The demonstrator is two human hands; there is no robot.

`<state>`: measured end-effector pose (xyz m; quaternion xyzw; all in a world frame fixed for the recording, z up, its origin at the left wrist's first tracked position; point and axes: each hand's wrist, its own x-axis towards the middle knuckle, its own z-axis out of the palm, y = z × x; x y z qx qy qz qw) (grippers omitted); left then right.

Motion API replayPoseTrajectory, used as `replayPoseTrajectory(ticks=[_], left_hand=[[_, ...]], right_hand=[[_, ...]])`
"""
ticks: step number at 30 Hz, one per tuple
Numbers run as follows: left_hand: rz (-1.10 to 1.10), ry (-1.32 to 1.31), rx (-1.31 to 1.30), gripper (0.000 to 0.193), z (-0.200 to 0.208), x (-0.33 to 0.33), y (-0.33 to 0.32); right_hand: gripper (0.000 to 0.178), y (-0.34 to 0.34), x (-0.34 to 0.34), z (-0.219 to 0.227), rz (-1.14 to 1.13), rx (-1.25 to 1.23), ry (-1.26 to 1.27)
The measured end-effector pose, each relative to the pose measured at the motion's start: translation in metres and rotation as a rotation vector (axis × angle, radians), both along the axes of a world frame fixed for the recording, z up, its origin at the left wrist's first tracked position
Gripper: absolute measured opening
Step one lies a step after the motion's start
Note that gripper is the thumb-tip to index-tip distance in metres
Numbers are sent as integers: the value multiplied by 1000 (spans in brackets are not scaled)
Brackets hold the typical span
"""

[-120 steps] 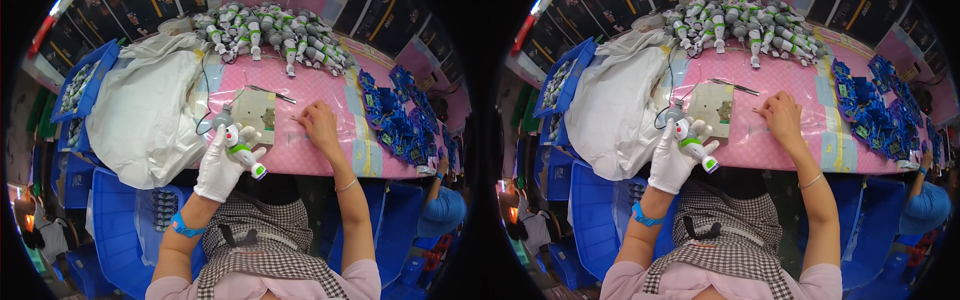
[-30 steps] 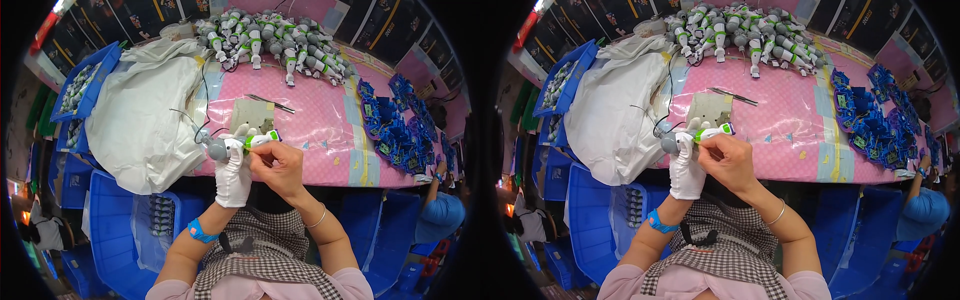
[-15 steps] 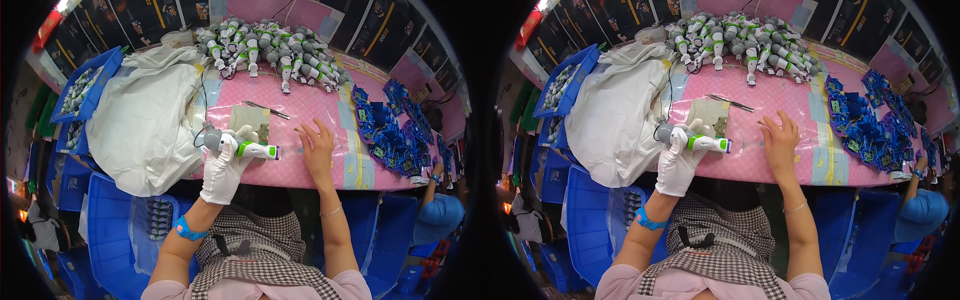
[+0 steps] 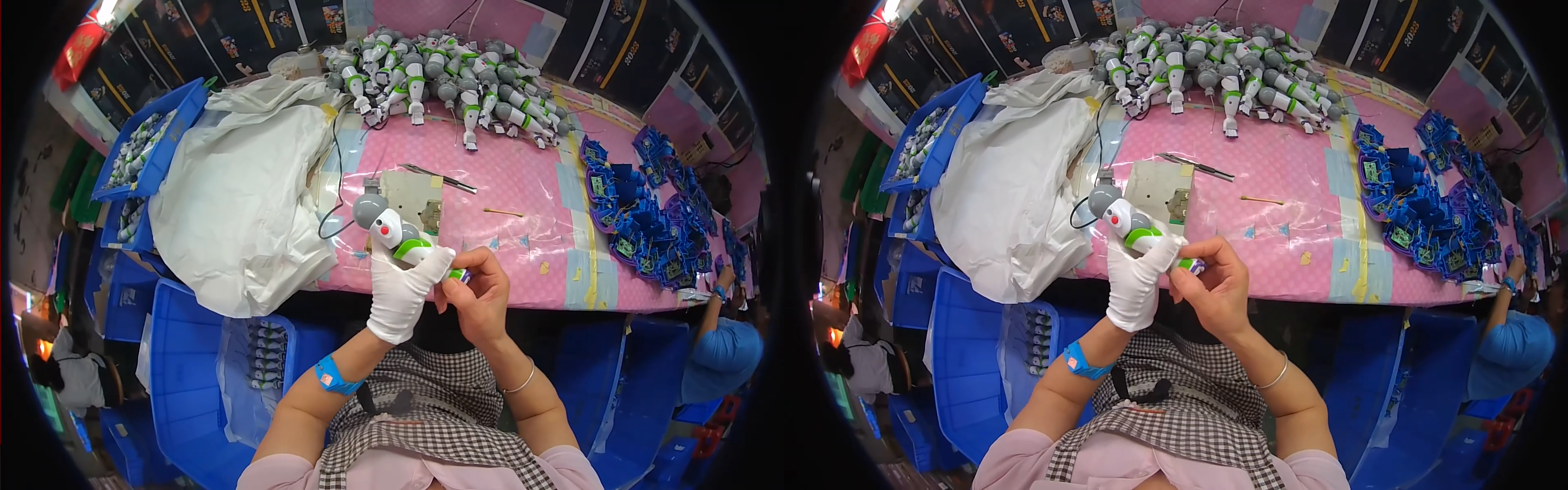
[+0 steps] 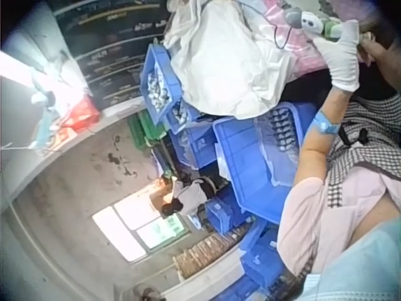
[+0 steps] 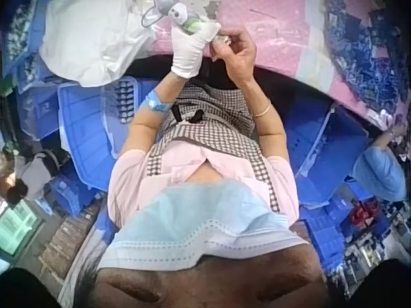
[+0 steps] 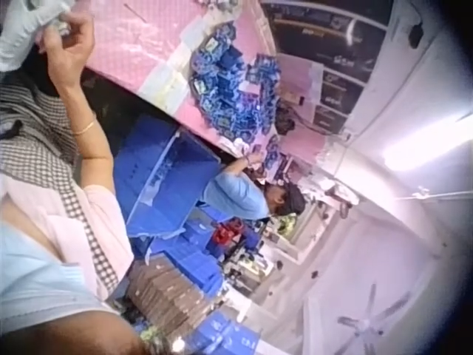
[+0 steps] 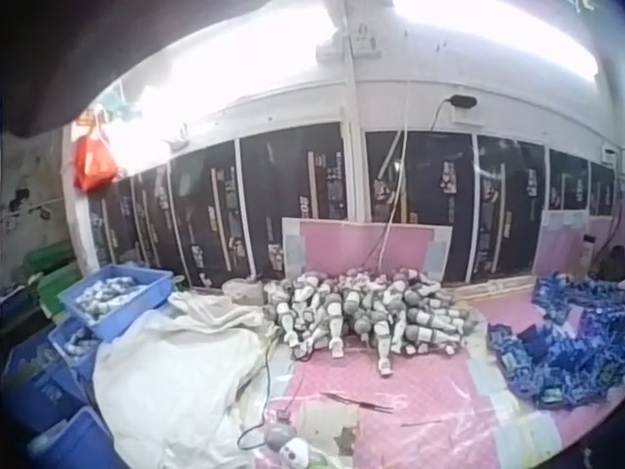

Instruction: Manually assembling and inspecting small plastic toy figures and placing them into sorting bins.

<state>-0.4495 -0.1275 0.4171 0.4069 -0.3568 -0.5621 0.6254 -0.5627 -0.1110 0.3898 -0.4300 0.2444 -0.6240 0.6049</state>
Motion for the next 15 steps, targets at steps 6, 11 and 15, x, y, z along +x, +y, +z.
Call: replayPoseTrajectory(ticks=[6,11,15], left_hand=[[45,101,89,29,-5,-3,-7],[-29,168,238,30,-10,13,-19],[265,-18,94,44,-19,37,-24]], right_hand=[[20,11,20,-9,-85,92,-58],[19,14,29,-3,-119,94,-16],[17,12,21,2,-121,145,-186]])
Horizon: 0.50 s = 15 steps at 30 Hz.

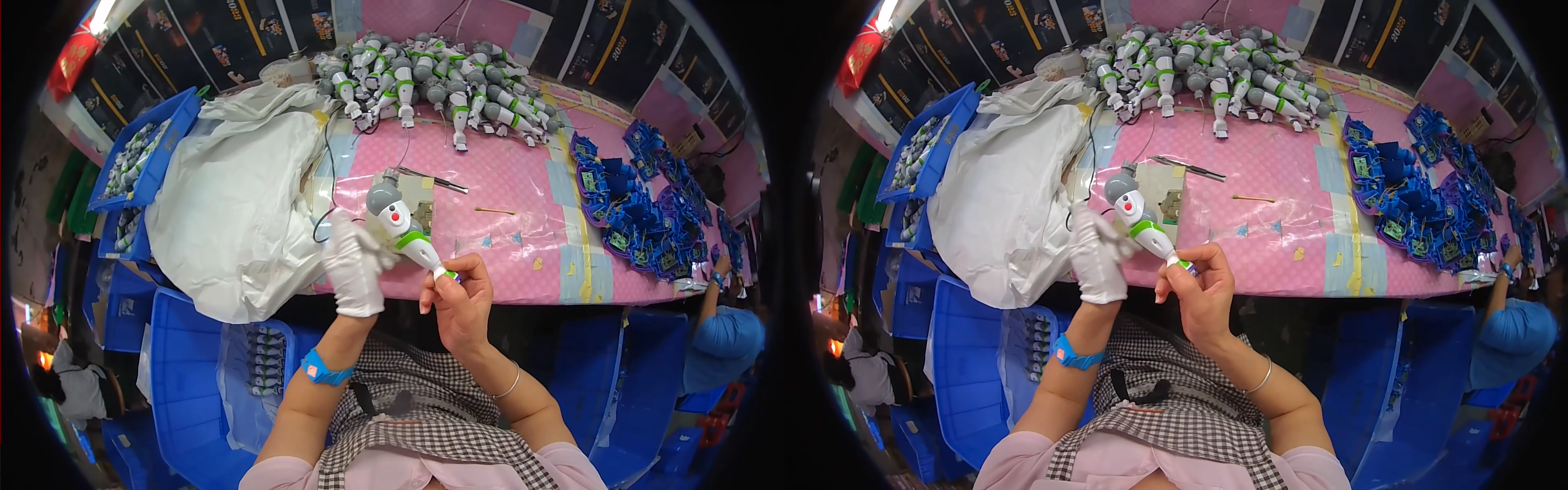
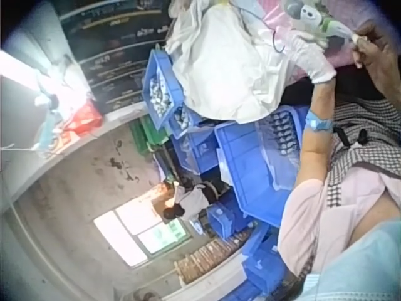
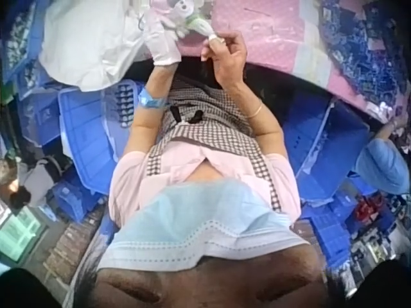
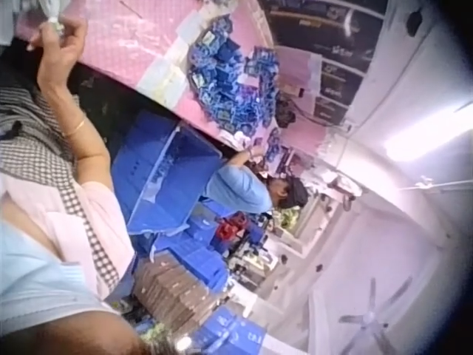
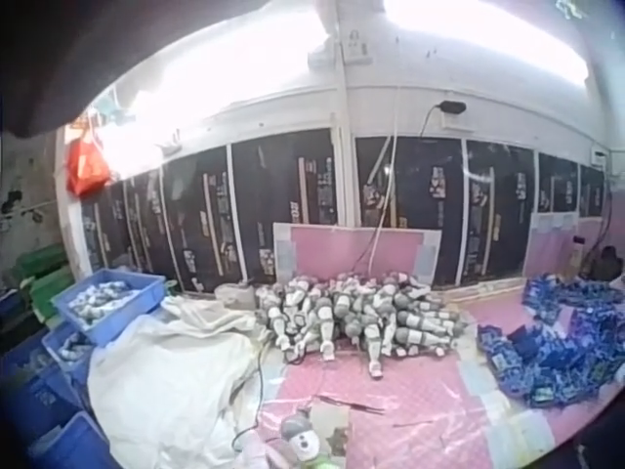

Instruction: Manually assembling and inspecting small plastic toy figures and placing them into sorting bins.

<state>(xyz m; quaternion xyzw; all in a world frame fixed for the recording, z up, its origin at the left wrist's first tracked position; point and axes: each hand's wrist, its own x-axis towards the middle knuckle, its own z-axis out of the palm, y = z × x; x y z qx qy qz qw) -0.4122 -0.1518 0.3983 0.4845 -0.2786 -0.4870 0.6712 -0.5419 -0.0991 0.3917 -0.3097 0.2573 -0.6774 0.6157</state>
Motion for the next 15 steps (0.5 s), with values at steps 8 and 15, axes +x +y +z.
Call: replayPoseTrajectory(ticks=[8,15], left_hand=[[-79,65,-134,15,19,28,9],[-506,-111,-9,26,26,12,-7]], right_hand=[[16,-7,-11,-5,108,131,-233],[18,-1,-4,-9,115,24,-31]])
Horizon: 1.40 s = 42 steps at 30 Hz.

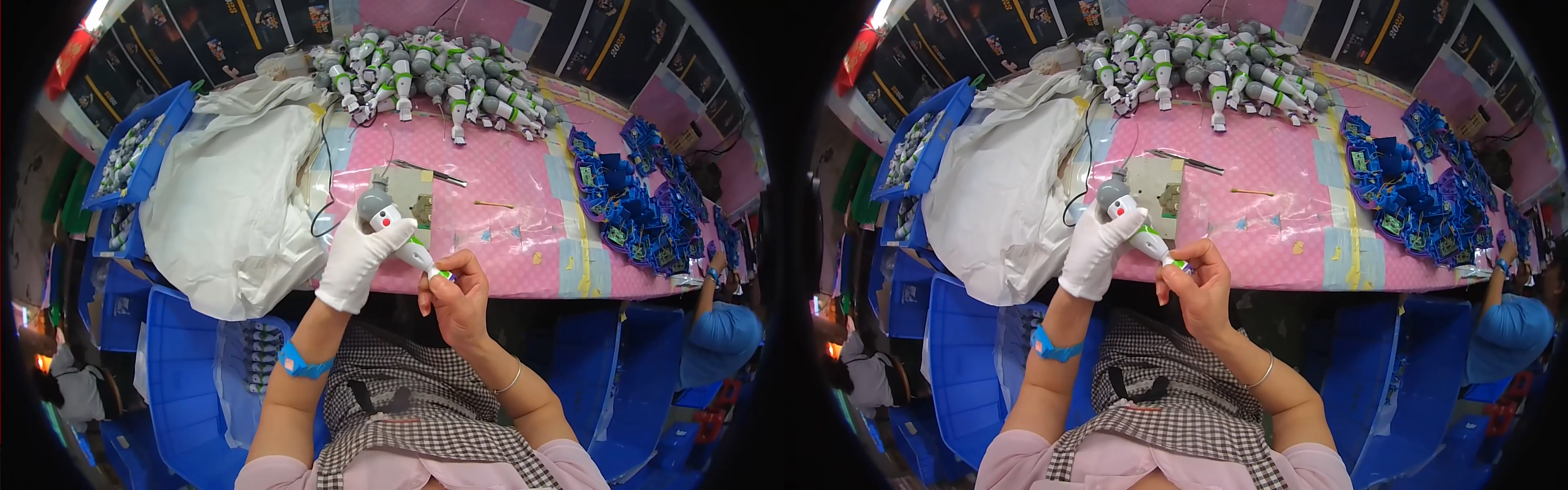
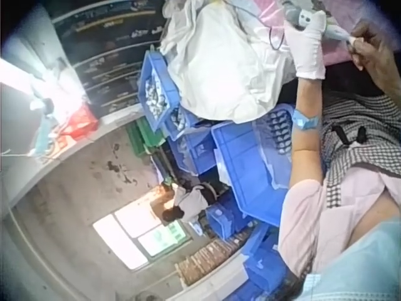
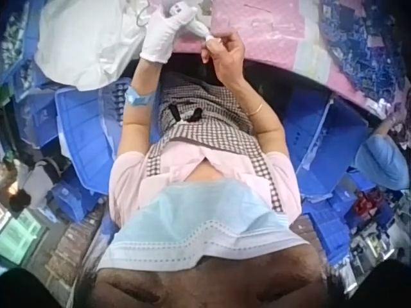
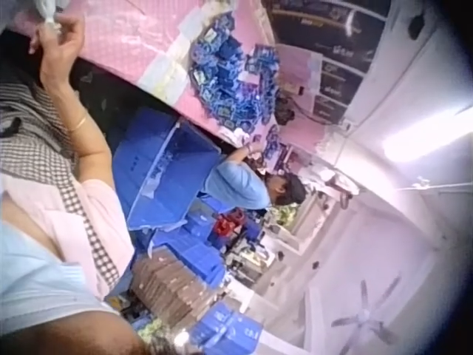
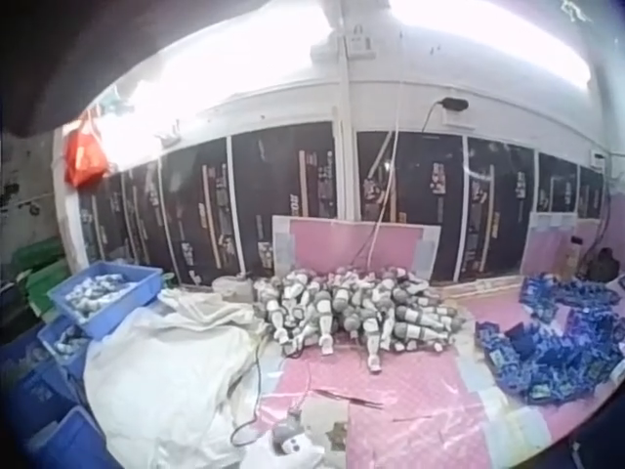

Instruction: Manually assembling and inspecting small plastic toy figures and placing them into sorting bins.

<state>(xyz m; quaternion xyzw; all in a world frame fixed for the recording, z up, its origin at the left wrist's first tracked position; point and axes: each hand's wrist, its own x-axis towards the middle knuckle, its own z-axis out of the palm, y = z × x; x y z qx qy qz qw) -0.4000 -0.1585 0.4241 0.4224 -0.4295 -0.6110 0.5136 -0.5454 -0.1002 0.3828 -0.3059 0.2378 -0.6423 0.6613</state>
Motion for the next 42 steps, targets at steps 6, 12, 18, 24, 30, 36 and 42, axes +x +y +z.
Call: replayPoseTrajectory(ticks=[6,12,18,24,30,36,42], left_hand=[[-134,16,71,31,4,16,-6],[-285,28,58,45,11,36,1],[-296,676,261,45,9,16,14],[-179,421,228,41,-9,12,29],[-261,51,366,50,-9,12,57],[-321,-11,393,42,-15,18,62],[-361,-80,370,38,-16,9,59]], right_hand=[[16,1,2,2,48,55,8],[16,-5,-3,3,51,128,-93],[18,1,1,-2,51,69,34],[23,-33,-43,6,43,41,646],[30,-58,-47,27,3,208,198],[23,-65,-45,25,37,370,115],[15,-78,-51,16,155,160,714]])
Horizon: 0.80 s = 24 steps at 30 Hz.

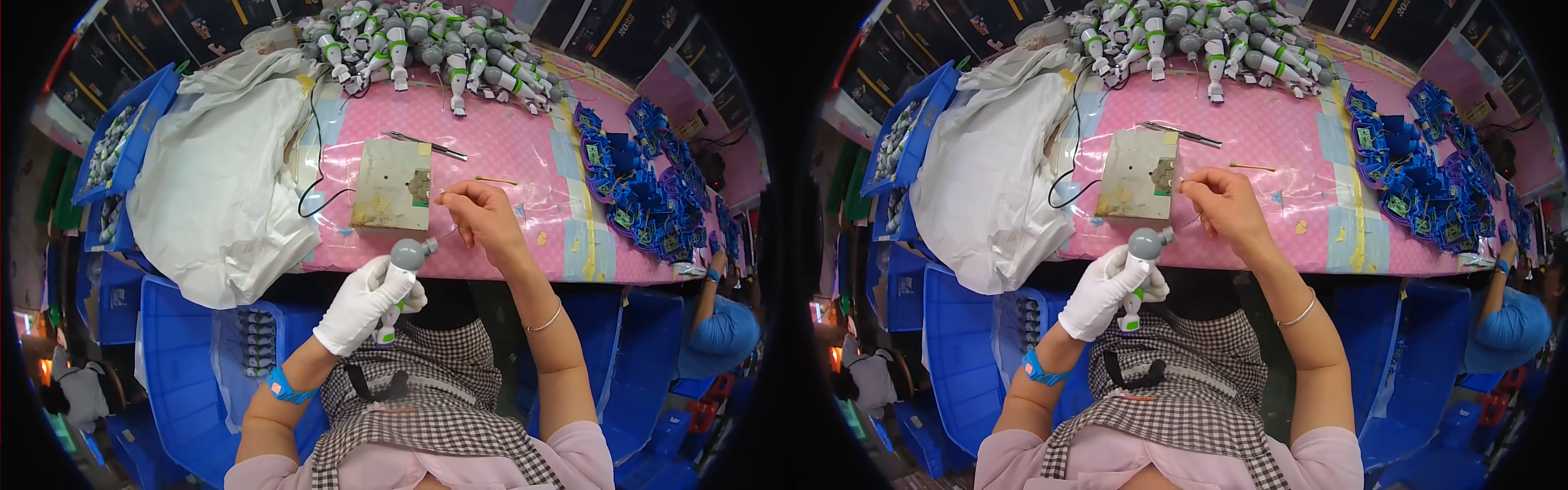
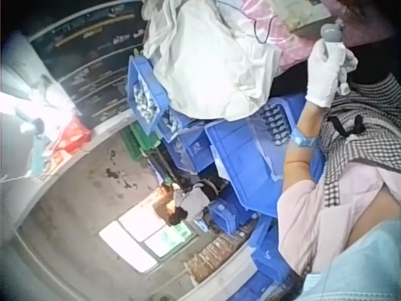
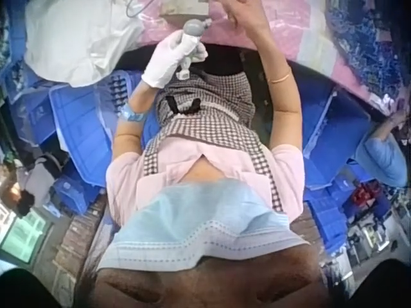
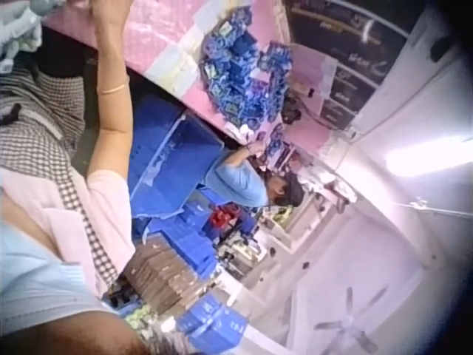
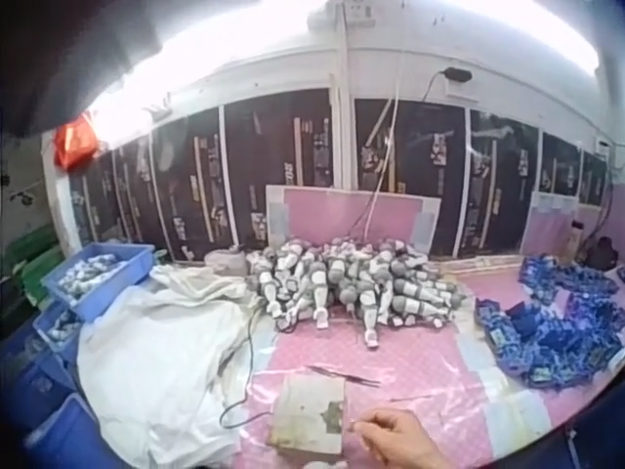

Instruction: Manually assembling and inspecting small plastic toy figures and placing them into sorting bins.

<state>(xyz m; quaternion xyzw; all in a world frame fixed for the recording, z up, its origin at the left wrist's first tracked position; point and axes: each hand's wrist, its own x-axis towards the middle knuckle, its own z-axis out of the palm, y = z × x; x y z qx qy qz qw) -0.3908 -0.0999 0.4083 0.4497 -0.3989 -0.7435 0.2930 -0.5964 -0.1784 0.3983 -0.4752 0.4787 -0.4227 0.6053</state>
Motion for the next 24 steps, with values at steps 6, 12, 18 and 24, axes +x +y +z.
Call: replayPoseTrajectory(ticks=[6,12,18,24], left_hand=[[180,111,-70,40,8,-1,-19],[215,325,30,35,6,3,-33],[242,404,45,36,9,1,-37],[293,390,50,33,4,-1,-40]], right_hand=[[17,-19,10,-6,39,-107,230],[20,-36,7,-9,168,45,140],[24,-45,2,-2,312,158,158],[19,-52,-4,-6,403,138,99]])
